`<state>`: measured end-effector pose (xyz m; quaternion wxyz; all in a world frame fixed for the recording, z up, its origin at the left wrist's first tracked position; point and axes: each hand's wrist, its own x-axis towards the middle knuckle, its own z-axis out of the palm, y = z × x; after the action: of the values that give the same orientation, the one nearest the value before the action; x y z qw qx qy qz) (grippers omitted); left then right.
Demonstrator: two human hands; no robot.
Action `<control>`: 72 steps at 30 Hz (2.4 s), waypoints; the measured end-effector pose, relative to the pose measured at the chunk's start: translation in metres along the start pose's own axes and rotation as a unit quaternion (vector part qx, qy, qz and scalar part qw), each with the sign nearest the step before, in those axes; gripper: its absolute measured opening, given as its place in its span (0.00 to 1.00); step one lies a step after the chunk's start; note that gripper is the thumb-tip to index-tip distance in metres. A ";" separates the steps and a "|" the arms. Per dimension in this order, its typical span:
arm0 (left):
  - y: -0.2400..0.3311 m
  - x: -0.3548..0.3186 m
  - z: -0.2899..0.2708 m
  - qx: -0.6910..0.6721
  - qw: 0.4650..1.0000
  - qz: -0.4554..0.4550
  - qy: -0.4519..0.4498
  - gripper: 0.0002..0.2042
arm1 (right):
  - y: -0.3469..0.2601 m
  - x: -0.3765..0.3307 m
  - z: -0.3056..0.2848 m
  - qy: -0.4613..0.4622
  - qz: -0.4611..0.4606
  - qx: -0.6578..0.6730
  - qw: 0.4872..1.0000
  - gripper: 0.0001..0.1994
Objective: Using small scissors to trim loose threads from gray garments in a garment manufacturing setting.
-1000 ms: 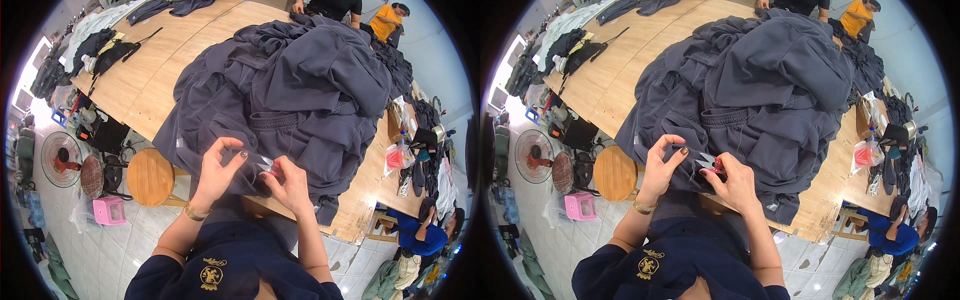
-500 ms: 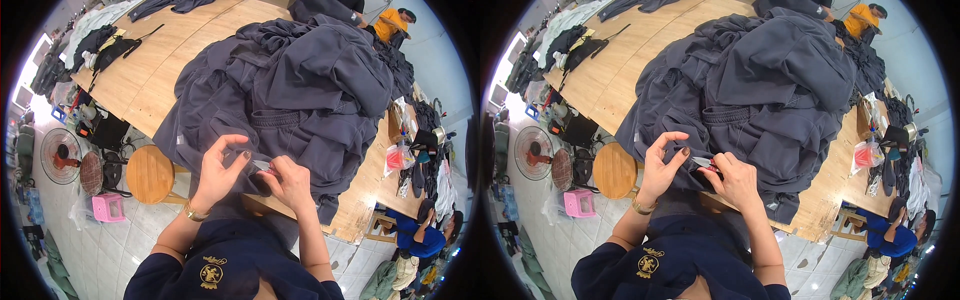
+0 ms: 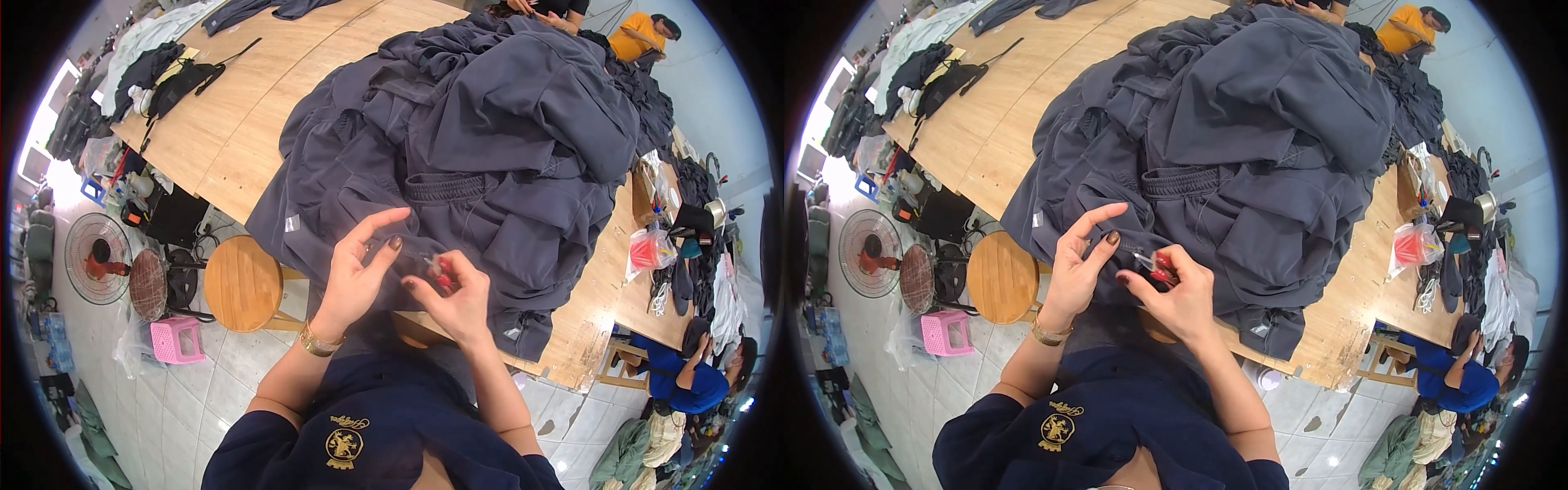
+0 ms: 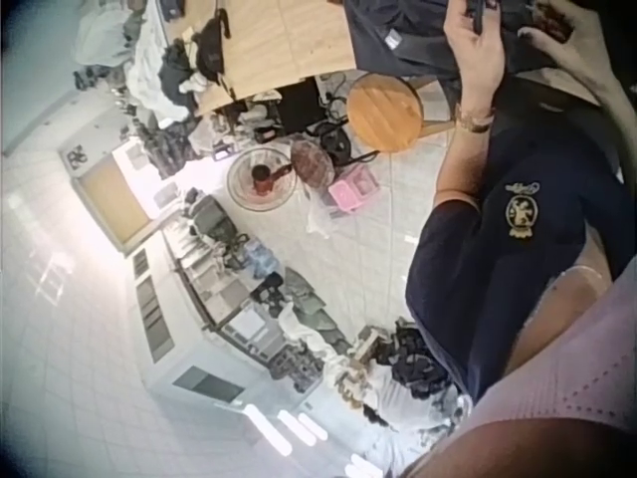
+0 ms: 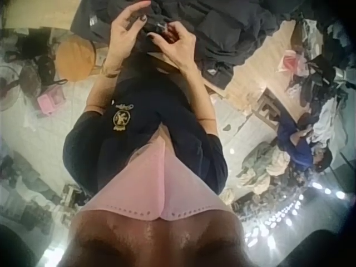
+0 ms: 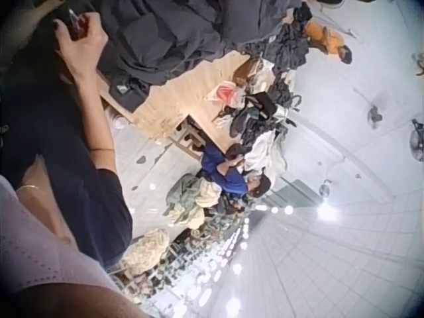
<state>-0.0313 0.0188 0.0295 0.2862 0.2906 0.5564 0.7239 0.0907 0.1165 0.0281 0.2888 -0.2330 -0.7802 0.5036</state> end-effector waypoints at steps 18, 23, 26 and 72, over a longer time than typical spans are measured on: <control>0.010 0.000 0.002 0.089 0.995 -0.015 -0.048 0.09 | 0.000 0.018 -0.017 -0.078 0.159 0.417 0.891 0.04; 0.009 0.002 -0.001 0.205 0.976 0.035 -0.057 0.08 | -0.021 0.025 -0.015 -0.136 0.094 0.245 0.955 0.03; 0.003 0.008 -0.006 0.086 0.994 -0.041 -0.054 0.05 | -0.019 0.024 -0.019 -0.102 0.090 0.359 0.923 0.06; 0.002 0.043 -0.030 -0.149 0.932 -0.298 -0.140 0.08 | 0.014 0.035 -0.042 -0.204 -0.120 -0.245 0.940 0.16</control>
<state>-0.0820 0.0310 0.0291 0.6037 0.1640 0.4573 0.6321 0.0953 0.1721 0.0361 0.1154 -0.0935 -0.9437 0.2957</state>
